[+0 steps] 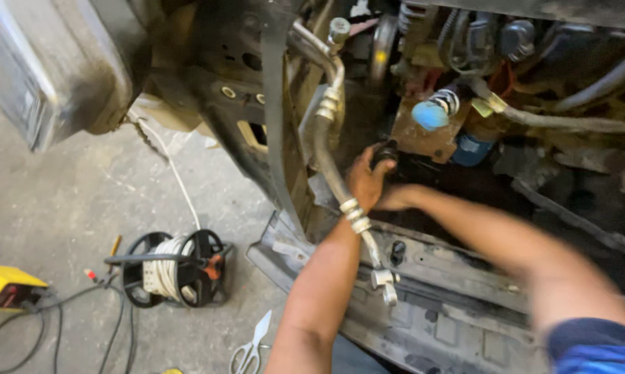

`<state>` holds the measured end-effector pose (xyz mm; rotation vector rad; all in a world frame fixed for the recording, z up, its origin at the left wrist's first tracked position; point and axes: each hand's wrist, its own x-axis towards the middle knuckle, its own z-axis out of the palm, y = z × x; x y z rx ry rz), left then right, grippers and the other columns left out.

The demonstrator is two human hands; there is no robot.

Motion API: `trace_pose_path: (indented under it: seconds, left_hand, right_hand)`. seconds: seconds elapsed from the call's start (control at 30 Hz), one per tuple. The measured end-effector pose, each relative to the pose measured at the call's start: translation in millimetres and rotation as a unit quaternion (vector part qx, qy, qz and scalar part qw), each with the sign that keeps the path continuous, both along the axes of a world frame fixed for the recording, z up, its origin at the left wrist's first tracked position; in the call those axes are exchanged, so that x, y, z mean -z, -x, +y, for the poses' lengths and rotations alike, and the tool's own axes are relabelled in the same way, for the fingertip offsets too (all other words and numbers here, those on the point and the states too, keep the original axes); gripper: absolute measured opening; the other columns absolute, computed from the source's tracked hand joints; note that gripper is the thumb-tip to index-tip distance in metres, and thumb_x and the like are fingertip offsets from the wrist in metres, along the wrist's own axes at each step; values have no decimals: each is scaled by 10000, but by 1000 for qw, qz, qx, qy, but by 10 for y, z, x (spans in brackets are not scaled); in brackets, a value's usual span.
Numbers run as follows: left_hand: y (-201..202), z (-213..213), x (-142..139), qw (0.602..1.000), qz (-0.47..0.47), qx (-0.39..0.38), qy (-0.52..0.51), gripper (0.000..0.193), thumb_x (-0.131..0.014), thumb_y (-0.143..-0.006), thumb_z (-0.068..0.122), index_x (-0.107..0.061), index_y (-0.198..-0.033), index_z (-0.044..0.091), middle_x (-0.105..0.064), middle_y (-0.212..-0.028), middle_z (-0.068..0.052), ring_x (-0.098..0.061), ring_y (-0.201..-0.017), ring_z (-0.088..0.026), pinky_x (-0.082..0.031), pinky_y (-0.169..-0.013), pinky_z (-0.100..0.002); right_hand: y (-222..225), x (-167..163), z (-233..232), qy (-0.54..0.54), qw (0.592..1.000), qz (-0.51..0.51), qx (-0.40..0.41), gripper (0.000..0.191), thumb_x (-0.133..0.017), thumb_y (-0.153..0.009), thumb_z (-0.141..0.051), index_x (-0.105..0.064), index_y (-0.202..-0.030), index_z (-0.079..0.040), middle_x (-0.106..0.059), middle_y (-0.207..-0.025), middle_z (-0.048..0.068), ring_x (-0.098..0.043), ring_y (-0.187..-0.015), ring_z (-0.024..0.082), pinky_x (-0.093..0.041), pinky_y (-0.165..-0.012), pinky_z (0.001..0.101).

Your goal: The person works at the front of a vehicle with the hood area open, using a socket wrench to loosen fasteners around a rusty metal plate mounted near the radiator. They remove the plate, hold and reposition it against the front frame, and align it back into place while adjusting fasteners by hand.

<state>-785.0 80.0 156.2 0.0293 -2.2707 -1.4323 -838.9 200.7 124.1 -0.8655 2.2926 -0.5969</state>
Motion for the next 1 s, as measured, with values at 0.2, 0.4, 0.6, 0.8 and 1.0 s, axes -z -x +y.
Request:
trace_pose_path:
  seconds: [0.2, 0.4, 0.6, 0.8, 1.0]
  left_hand:
    - [-58, 2, -82, 998, -39, -12, 54, 530, -764, -877, 447, -650, -1343, 224, -721, -1141, -196, -666, -1088, -423, -516, -922, -499]
    - [-48, -14, -58, 999, -6, -8, 48, 576, -764, -830, 432, -634, -1354, 233, -713, -1123, -198, -667, -1060, -408, -519, -915, -492]
    - [-32, -24, -27, 996, -5, -32, 89, 563, -772, -851, 429, -622, -1355, 229, -705, -1119, -218, -647, -1055, -444, -496, -900, -527]
    - [-75, -13, -49, 997, -5, -11, 81, 566, -755, -844, 467, -653, -1354, 243, -710, -1091, -214, -658, -1046, -444, -517, -896, -519]
    - [-50, -21, -52, 998, -14, -26, 64, 565, -766, -856, 481, -636, -1336, 212, -712, -1118, -211, -660, -1047, -447, -520, -887, -530]
  right_hand:
    - [3, -1082, 1476, -134, 955, 232, 128, 507, -646, -804, -545, -772, -1111, -161, -753, -1033, 188, -692, -965, 419, -532, -821, 532]
    - [-21, -170, 378, 31, 996, 71, -50, 465, -519, -940, -441, -658, -1222, -98, -752, -1120, 187, -705, -987, 320, -549, -913, 467]
    - [58, 370, -475, 88, 996, 24, 12, 454, -532, -934, -463, -703, -1165, -112, -747, -1123, 187, -712, -1000, 334, -545, -921, 471]
    - [-25, -542, 974, -188, 973, 134, 32, 459, -550, -924, -492, -750, -1102, -118, -748, -1111, 186, -722, -1006, 348, -547, -920, 477]
    - [149, -887, 1167, -251, 945, 192, 87, 550, -568, -927, -556, -801, -1023, -67, -778, -1042, 191, -749, -973, 360, -582, -882, 475]
